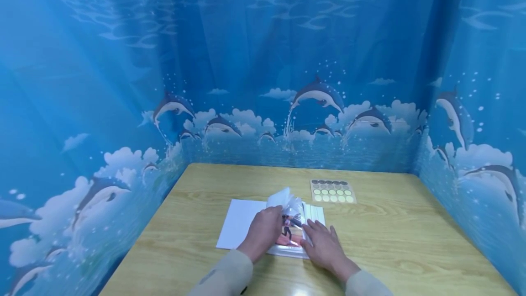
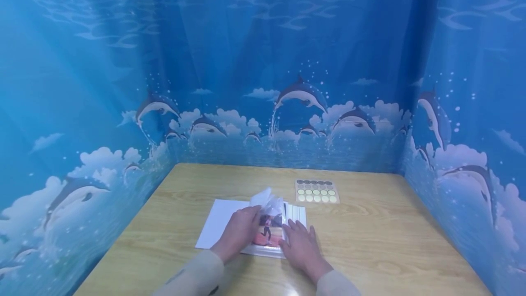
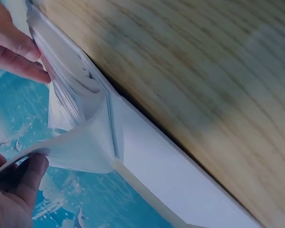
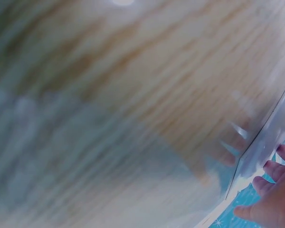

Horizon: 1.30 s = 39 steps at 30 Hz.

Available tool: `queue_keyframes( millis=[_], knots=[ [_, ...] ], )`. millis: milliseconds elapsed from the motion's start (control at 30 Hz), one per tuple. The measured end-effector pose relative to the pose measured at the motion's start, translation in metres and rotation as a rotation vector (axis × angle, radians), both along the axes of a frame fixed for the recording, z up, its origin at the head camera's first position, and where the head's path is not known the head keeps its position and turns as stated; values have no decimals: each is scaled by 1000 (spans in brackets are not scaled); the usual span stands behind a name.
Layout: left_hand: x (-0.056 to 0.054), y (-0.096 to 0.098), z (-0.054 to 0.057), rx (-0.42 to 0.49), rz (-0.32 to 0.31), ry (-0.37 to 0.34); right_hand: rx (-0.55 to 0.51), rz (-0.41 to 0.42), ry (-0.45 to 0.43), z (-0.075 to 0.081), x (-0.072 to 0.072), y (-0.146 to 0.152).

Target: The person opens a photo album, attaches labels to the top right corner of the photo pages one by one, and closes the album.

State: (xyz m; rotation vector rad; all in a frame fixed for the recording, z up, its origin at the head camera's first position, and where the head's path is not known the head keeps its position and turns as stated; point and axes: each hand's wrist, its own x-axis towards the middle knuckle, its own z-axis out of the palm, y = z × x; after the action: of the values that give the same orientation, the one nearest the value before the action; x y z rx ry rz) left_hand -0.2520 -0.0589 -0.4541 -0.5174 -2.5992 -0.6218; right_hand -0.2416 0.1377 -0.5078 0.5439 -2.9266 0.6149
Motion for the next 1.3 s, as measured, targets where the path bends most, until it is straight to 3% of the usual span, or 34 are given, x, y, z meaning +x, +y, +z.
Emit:
queue_keyframes(
  millis=[133, 300, 533, 667, 800, 1033, 1300],
  knots=[
    [0, -10, -1, 112, -4, 47, -3, -5, -12, 0, 0, -1],
    [-2, -24, -3, 221, 40, 80, -4, -7, -25, 1, 0, -1],
    [-1, -50, -2, 415, 69, -43, -1, -4, -35, 1, 1, 0],
    [0, -66, -5, 497, 63, -98, 11, -6, -40, 1, 0, 1],
    [2, -79, -8, 564, 98, -185, 11, -6, -43, 3, 1, 3],
    [3, -92, -14, 608, 201, -333, 0, -13, -48, 5, 5, 8],
    [6, -102, -22, 615, 259, -423, 24, -14, -26, 0, 5, 18]
  ],
)
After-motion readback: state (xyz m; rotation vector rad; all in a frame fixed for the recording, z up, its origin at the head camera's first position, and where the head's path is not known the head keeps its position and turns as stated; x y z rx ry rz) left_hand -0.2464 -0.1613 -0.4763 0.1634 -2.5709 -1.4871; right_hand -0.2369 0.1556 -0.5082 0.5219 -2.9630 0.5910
